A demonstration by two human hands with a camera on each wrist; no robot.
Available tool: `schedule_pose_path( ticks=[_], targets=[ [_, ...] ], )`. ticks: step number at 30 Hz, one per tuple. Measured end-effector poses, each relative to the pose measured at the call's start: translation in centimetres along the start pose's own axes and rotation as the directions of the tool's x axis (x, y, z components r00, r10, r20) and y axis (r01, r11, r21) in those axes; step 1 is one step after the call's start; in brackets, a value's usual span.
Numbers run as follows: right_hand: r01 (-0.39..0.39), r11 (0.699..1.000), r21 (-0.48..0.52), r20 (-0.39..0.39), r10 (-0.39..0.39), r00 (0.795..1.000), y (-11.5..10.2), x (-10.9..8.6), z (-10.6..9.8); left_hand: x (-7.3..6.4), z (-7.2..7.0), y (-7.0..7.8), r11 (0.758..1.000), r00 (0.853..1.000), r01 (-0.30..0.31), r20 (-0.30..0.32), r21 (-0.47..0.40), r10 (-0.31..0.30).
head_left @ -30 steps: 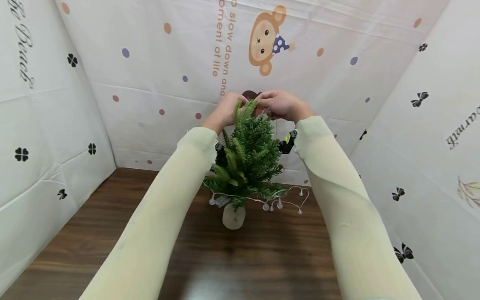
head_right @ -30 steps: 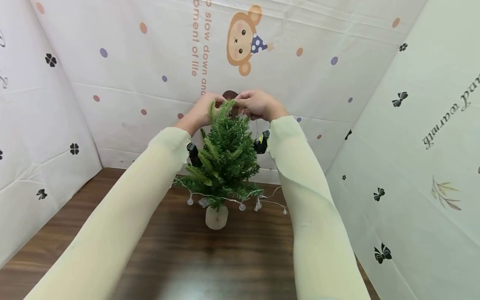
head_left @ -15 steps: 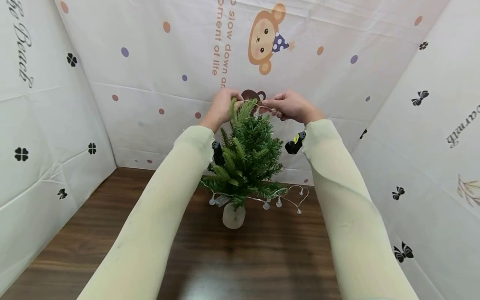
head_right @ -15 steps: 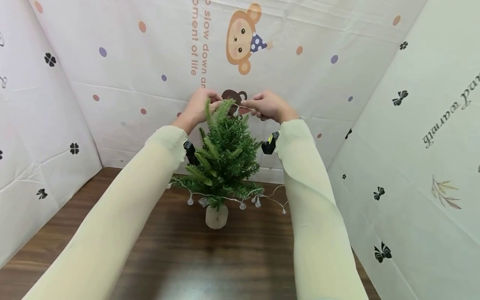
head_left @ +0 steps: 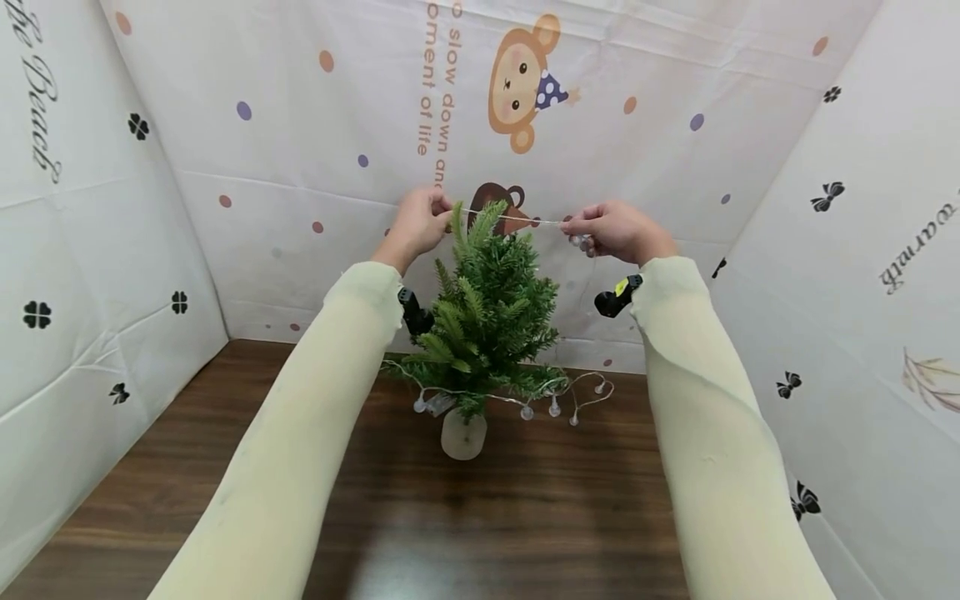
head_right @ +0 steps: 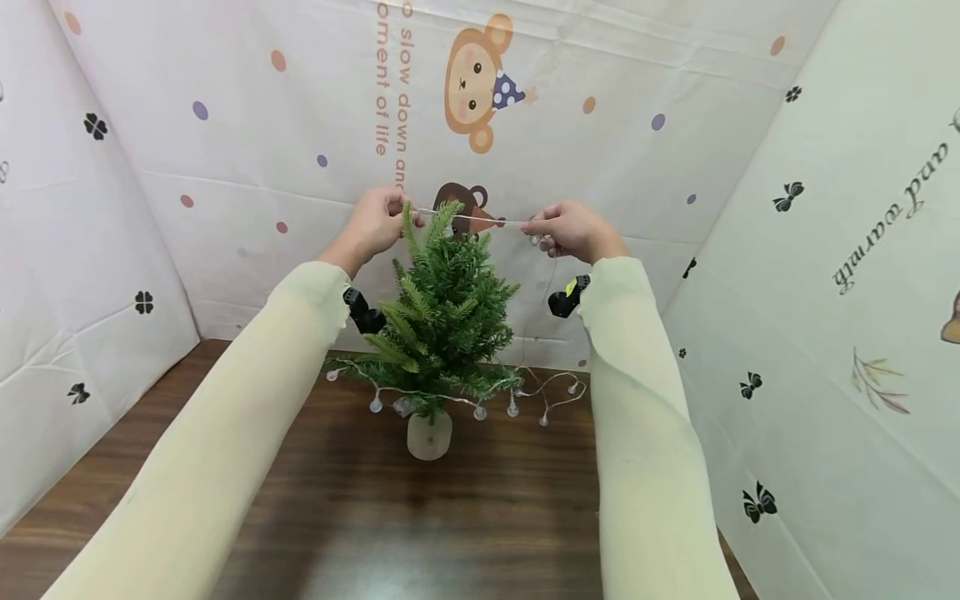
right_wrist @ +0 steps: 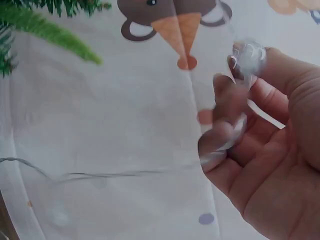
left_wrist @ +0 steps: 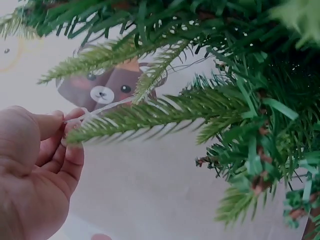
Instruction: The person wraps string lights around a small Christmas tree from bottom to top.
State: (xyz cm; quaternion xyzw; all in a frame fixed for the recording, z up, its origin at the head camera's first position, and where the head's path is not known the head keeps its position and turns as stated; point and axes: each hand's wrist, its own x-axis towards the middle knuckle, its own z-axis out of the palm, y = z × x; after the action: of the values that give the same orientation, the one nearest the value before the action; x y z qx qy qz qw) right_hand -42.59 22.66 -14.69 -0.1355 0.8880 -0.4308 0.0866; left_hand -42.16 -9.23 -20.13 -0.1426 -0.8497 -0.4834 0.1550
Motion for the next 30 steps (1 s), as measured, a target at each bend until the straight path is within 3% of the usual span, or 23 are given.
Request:
schedule_pose_path(
  ticks=[6, 11, 18, 21, 23, 27, 30],
  targets=[
    [-0.082, 0.996, -0.032, 0.004, 0.082, 0.997, 0.8, -0.6, -1.2, -0.3, -0.3, -1.1, 0.973, 0.998, 0.058, -0.026, -0.224, -0.065],
    [-0.128, 0.991, -0.031, -0.001, 0.128, 0.992, 0.7, -1.4, -2.4, -0.5, -0.7, -1.9, 0.954, 0.994, 0.079, -0.045, -0.289, -0.096],
    [-0.002, 0.986, 0.169, -0.109, 0.02, 0.994, -2.3, -2.4, -1.7, -0.7, -0.9, -2.8, 0.947, 0.99, 0.102, -0.063, -0.306, -0.127],
    [0.085, 0.949, 0.303, -0.181, -0.03, 0.983, -4.1, -2.2, -1.0, -0.9, -1.0, -3.2, 0.938, 0.989, 0.1, -0.073, -0.331, -0.131],
    [0.149, 0.906, 0.396, -0.21, -0.069, 0.975, -5.1, -1.9, -0.7, -0.9, -1.1, -3.4, 0.931, 0.988, 0.097, -0.079, -0.351, -0.133],
    [0.239, 0.829, 0.506, -0.187, -0.165, 0.968, -6.7, -1.6, -0.4, -1.1, -1.1, -3.8, 0.918, 0.988, 0.078, -0.091, -0.389, -0.123],
    [0.292, 0.792, 0.536, -0.154, -0.249, 0.956, -7.9, -1.9, 0.1, -1.4, -1.2, -4.1, 0.905, 0.99, 0.049, -0.097, -0.423, -0.099]
  ],
)
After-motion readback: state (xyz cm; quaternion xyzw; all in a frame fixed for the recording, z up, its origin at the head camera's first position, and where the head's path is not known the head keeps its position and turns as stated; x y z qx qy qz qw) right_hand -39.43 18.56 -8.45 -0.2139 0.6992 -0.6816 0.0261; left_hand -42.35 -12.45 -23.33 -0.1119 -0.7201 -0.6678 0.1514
